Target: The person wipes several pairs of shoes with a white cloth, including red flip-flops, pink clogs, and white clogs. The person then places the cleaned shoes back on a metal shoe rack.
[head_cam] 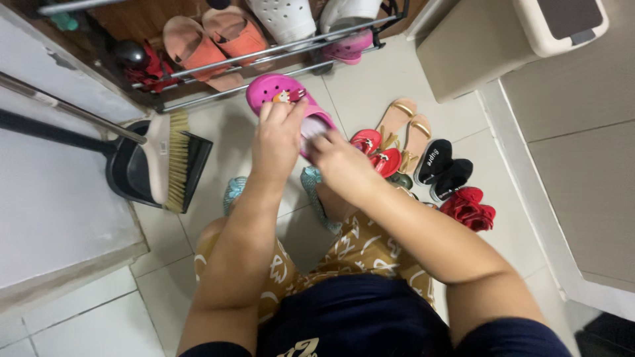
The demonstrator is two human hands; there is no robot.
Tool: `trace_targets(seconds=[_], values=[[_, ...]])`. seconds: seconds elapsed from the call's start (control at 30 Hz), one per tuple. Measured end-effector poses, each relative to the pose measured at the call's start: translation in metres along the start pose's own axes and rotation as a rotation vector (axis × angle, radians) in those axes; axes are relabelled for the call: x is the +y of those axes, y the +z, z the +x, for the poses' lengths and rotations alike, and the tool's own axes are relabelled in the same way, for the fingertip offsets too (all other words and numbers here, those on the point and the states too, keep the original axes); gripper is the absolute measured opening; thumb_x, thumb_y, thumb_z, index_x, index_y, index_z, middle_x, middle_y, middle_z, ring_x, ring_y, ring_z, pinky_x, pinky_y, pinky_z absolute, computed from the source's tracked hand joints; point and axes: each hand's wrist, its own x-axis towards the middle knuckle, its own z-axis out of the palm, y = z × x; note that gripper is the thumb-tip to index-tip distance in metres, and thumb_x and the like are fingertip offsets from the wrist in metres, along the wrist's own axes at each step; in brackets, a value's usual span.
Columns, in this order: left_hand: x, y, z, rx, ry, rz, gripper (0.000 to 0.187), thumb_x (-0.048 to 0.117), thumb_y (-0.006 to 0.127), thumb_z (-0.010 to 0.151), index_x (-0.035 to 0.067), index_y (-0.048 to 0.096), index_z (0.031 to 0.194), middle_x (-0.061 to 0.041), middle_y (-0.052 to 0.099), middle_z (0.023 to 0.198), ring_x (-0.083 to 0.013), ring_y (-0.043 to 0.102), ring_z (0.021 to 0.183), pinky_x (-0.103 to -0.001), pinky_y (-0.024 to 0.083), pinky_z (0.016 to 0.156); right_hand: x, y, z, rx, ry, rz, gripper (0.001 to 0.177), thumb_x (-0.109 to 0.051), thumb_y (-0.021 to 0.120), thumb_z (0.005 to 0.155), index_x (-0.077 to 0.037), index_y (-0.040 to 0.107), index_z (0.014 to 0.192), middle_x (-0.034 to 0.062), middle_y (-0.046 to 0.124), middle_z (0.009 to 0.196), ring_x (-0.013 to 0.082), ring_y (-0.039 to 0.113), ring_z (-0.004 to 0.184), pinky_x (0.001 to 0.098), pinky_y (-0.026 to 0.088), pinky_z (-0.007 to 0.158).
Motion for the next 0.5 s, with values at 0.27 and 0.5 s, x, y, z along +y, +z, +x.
trace_targets(seconds=[0.27,0.5], values=[[0.011,0.011,0.0,-0.058,0.015,-0.083,0.03,0.002,0.067,0.089,0.006,0.075,0.117,-0.011,0.062,0.094,-0.0316,0.06,0.097,-0.042,0.053,0.088,0.013,0.041,0.011,0.262,0.165,0.043,0.025,-0.008,0.062,0.079,0.004,0.069,0.099,0.0184,0.065,0.113,0.0346,0.059,0.107,0.0392,0.054,0.096],[-0.004,0.013,-0.008,-0.169,0.054,0.023,0.027,0.006,0.064,0.087,0.01,0.076,0.111,-0.009,0.065,0.1,-0.0314,0.062,0.104,-0.042,0.054,0.09,0.024,0.083,0.017,0.007,0.106,0.362,0.023,-0.007,0.058,0.085,0.004,0.07,0.102,0.02,0.067,0.106,0.0384,0.064,0.104,0.0443,0.055,0.088]])
